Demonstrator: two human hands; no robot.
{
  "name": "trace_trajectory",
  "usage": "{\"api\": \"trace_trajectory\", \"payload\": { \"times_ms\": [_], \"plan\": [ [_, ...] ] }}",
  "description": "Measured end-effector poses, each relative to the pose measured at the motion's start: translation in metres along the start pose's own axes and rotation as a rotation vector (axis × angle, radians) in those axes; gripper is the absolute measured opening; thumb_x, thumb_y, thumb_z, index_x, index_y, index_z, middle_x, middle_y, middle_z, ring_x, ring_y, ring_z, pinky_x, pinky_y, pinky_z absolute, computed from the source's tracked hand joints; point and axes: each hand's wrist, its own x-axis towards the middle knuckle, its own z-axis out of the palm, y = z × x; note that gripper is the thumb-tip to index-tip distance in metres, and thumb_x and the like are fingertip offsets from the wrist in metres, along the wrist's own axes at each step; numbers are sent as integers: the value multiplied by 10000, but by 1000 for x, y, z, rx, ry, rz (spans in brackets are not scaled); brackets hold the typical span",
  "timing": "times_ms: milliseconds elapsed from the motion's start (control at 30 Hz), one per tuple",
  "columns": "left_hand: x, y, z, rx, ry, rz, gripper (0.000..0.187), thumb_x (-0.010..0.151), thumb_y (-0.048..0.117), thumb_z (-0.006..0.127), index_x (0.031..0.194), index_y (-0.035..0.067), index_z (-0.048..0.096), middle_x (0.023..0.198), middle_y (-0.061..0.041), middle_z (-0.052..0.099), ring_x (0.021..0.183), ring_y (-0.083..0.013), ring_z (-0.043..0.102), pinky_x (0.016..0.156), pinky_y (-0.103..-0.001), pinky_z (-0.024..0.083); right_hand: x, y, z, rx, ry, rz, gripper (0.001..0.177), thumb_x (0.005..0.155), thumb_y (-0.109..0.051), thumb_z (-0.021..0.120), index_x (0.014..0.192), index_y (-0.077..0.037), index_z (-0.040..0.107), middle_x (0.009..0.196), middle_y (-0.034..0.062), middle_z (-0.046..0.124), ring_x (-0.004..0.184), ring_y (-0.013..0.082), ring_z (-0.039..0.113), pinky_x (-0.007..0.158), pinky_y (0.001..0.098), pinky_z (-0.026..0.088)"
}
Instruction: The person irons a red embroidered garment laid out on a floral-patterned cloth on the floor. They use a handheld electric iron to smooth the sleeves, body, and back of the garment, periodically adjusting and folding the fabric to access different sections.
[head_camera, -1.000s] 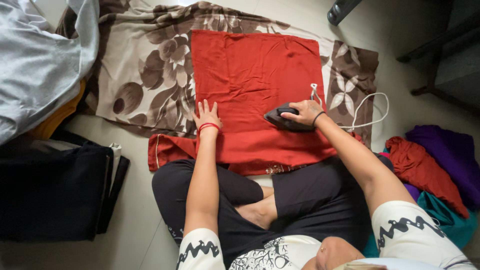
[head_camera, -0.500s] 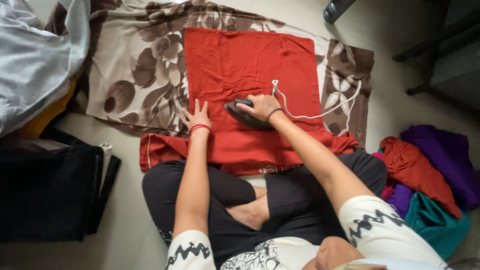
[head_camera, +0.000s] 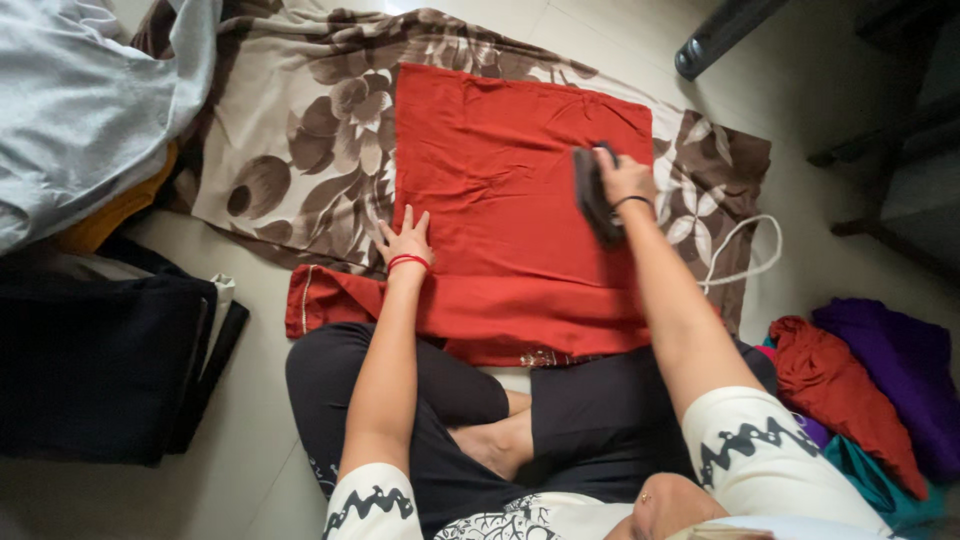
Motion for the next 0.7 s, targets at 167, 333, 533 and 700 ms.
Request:
{"api": "trace_trajectory", "payload": {
  "times_ms": [167,333,533,700],
  "plan": [
    [23,-7,11,-397,490,149,575,924,239,717,1472,272,547,1624,-77,387,1459,-466,330,1220,-533,303,12,44,3,-55,50,150,836,940,-830,387,1168,-107,740,1139,268,703,1107,456,660,938,560,508],
    [53,-13,10,-1015,768,122,403,975,202,681,1369,131,637,1400,-131,611,1294,-305,565,1117,-402,440,9,35,13,-8,5,187,858,920,-836,376,1190,-100,727,1211,258,682,1160,449,634,968,562,487],
    [48,-7,-2,-1506,606,-56,339,1002,198,651,1326,96,648,1237,-39,595,1113,-162,563,971,-313,460,-9,-24,38,51,-55,201,902,899,-855,342,1228,-98,707,1253,256,663,1200,440,619,977,568,481],
    [50,-12,-5,-1492,641,-60,357,998,200,669,1332,72,651,1167,-11,649,960,-138,542,882,-297,483,-32,-96,60,114,-117,239,893,881,-855,340,1237,-121,703,1267,235,672,1213,416,630,978,554,500]
  ]
}}
